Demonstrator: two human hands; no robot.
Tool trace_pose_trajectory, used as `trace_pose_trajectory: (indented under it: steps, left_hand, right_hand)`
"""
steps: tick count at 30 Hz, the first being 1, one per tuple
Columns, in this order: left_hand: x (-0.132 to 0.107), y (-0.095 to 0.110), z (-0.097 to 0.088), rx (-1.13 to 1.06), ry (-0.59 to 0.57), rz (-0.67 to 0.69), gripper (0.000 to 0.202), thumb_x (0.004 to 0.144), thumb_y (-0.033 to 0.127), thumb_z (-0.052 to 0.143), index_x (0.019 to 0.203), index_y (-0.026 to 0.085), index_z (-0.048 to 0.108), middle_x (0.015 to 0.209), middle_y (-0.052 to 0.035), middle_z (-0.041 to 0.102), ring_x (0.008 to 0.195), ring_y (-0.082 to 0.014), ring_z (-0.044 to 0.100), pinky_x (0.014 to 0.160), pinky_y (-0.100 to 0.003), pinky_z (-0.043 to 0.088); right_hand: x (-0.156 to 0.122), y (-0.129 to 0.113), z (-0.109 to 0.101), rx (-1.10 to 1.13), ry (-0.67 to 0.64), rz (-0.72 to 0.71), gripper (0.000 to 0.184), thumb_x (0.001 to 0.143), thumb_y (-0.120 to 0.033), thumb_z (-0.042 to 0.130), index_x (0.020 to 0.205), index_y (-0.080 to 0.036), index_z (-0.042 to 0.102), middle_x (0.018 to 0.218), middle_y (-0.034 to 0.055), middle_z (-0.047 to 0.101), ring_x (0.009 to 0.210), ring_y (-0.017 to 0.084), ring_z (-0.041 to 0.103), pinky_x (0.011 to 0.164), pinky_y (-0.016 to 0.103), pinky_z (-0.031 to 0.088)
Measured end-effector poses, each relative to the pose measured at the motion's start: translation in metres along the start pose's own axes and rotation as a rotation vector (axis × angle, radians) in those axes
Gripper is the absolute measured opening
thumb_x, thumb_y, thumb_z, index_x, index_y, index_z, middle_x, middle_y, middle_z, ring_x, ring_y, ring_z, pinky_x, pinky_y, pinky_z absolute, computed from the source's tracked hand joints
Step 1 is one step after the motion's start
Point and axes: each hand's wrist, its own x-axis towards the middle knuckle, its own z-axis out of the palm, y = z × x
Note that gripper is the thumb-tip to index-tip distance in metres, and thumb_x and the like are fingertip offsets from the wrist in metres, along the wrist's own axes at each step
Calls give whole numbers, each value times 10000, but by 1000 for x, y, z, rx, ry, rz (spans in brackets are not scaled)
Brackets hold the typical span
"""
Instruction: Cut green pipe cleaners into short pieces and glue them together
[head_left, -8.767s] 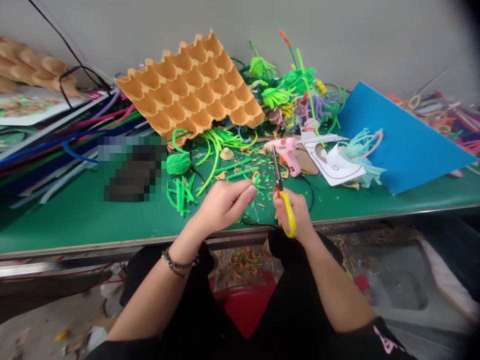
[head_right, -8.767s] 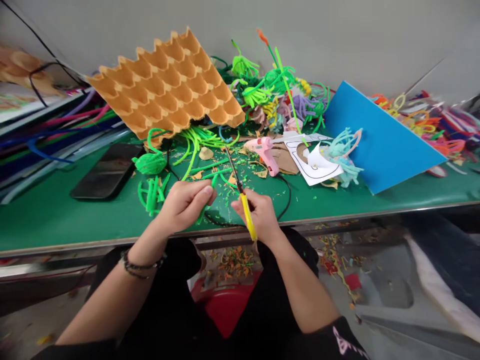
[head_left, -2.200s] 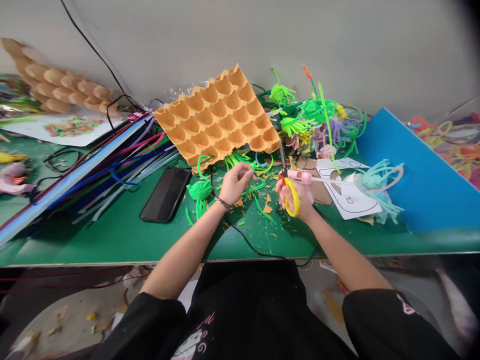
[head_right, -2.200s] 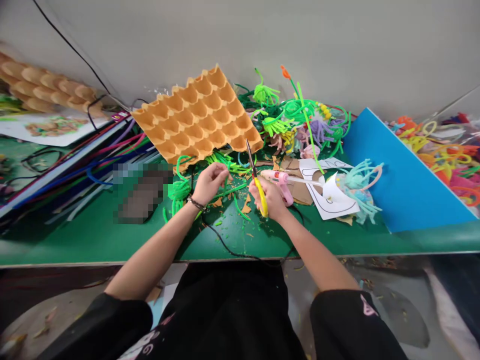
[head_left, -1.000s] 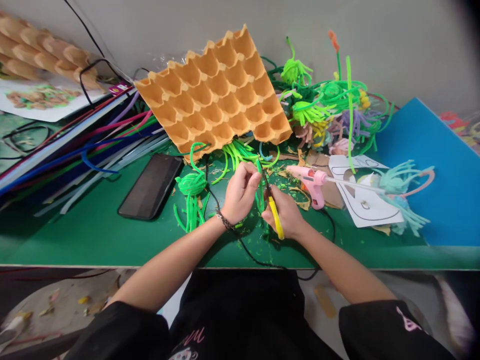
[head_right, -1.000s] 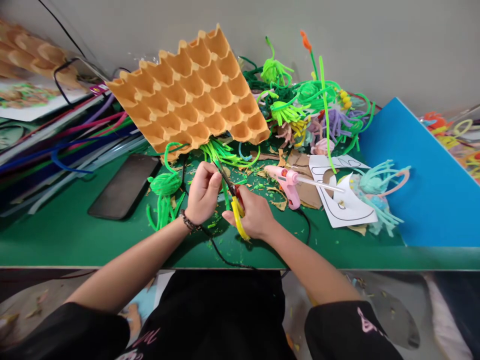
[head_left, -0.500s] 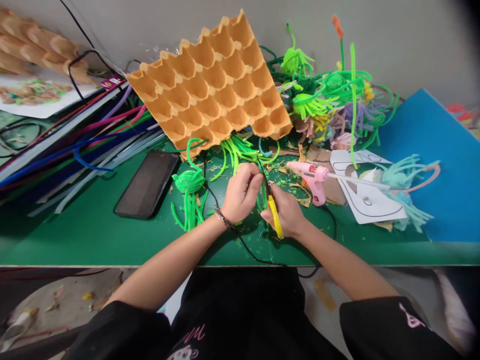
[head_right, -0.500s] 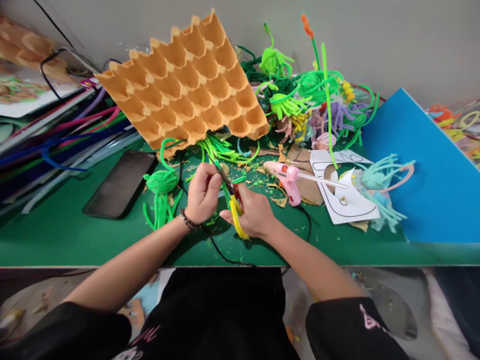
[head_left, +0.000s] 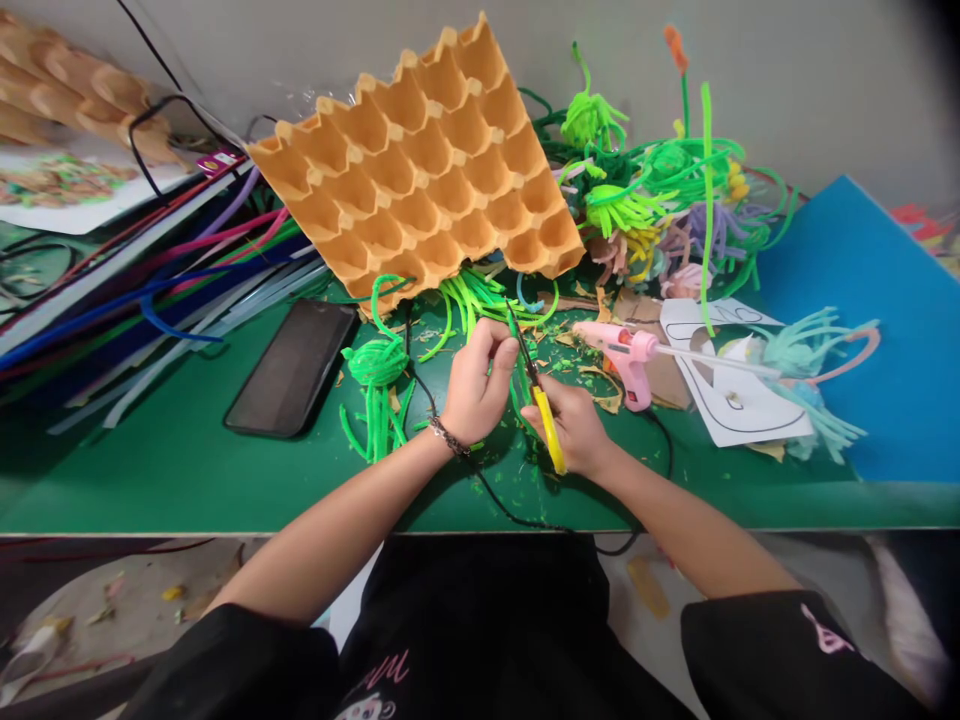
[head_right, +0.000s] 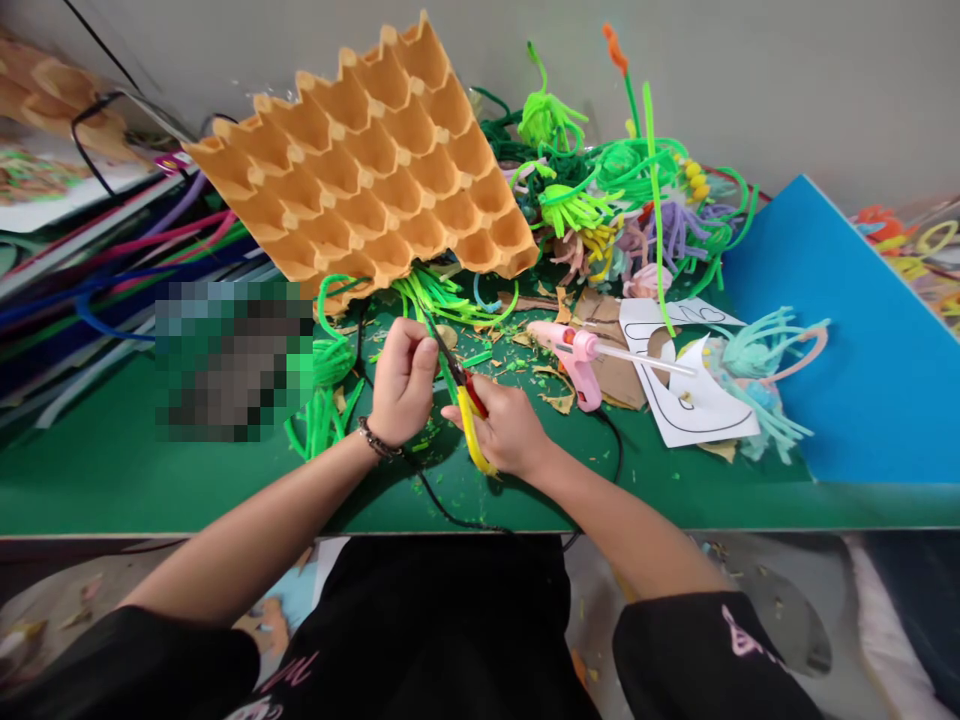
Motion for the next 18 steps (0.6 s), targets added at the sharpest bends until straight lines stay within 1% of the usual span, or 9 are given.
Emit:
trace_pose_trajectory:
  steps: [3, 6, 9, 13, 15, 18]
  left_hand:
    - [1, 0, 0, -21, -4, -26, 224, 917, 342, 348, 750, 199, 385, 570, 64, 328, 472, -58, 309, 464, -180, 305]
    - [3, 0, 0, -54, -14, -54, 228, 916, 340, 352, 742, 197, 386, 558, 66, 339, 462, -55, 312, 455, -173, 309]
    - [5, 1, 0, -96, -33, -99, 236, 915, 341, 352, 736, 194, 395, 571, 57, 397, 462, -52, 336, 457, -175, 322]
    - [6, 3, -2, -164, -76, -145, 244, 915, 334, 351, 725, 190, 404, 581, 49, 454, 448, -47, 353, 462, -181, 336]
    - [6, 3, -3, -167, -104, -139, 234, 913, 326, 360, 729, 190, 410, 576, 50, 463, 447, -47, 360, 468, -181, 342]
    - [5, 3, -2, -119, -145, -108, 210, 904, 326, 378, 751, 191, 428, 578, 49, 455, 477, -58, 390, 486, -182, 356]
  right_hand:
    - [0, -2, 0, 68, -4, 40, 409, 847, -547, 416, 623, -217, 324, 501, -57, 347, 440, 82, 321, 462, 219, 257]
    - [0, -3, 1, 120, 2, 82, 428, 847, -552, 410, 597, -213, 334, 481, -56, 351, 431, 80, 341, 447, 217, 258]
    - [-1, -3, 2, 157, 15, 98, 454, 848, -584, 372, 593, -209, 356, 468, -57, 346, 417, 79, 344, 432, 218, 255]
    - [-2, 0, 4, 222, -18, 119, 461, 847, -615, 331, 628, -211, 364, 474, -56, 361, 405, 82, 352, 416, 222, 265]
    - [-1, 3, 3, 200, -26, 101, 457, 832, -637, 337, 668, -212, 371, 503, -47, 389, 424, 90, 365, 426, 230, 284]
    - [0, 5, 0, 130, -40, 27, 499, 777, -702, 355, 763, -205, 398, 573, -28, 426, 477, 109, 377, 450, 250, 312]
